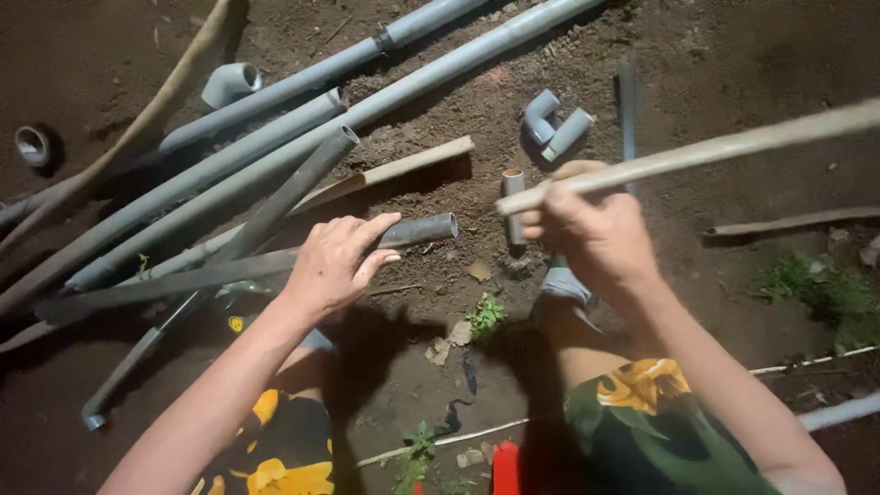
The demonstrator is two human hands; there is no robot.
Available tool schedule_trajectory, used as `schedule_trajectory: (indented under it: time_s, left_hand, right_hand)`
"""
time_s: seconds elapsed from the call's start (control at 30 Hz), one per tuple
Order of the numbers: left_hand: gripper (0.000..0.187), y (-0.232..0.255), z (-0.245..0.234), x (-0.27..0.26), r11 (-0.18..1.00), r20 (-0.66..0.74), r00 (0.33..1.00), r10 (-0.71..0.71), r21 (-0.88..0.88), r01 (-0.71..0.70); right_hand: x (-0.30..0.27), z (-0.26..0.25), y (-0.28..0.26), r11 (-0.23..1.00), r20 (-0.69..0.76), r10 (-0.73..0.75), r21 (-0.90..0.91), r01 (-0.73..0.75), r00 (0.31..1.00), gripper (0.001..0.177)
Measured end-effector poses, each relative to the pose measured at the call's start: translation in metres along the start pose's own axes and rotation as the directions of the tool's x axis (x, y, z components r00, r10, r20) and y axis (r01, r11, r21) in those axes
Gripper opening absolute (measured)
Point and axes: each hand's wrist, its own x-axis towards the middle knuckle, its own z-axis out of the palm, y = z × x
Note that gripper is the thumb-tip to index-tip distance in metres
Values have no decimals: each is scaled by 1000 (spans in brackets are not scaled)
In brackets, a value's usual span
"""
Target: The person assembles a structure using gray PVC pipes and elbow connectors on a dirt surface. They pick up pipes and fittings, insert the pipes into the connectors, and arrange the assembled sections on the ground.
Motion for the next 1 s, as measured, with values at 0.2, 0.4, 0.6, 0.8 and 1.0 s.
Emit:
schedule_trajectory:
  time_s: [0.2,0.4,0.6,0.8,1.0]
  left_hand:
    - [47,5,-11,-1,999,-10,1000,18,-47,-19]
    - [47,2,-10,-5,999,-42,999,14,-51,-16]
    - [45,6,-15,-4,996,-41,998,42,-71,-45]
    - [44,10,-13,-4,994,-39,997,61,-93,-64]
    - [44,11,-10,-4,992,-13,997,78,-95,-79]
  right_hand:
    - [-2,8,28,998,55,35,-51,-33,998,30]
    - [-1,14,38,994,116,114,-11,-113,987,30]
    - [3,10,44,984,104,178,-21,-176,979,31]
    - [-5,20,47,973,101,227,-71,-221,969,37]
    - [-3,13,62,953,68,275,-150,-263,959,37]
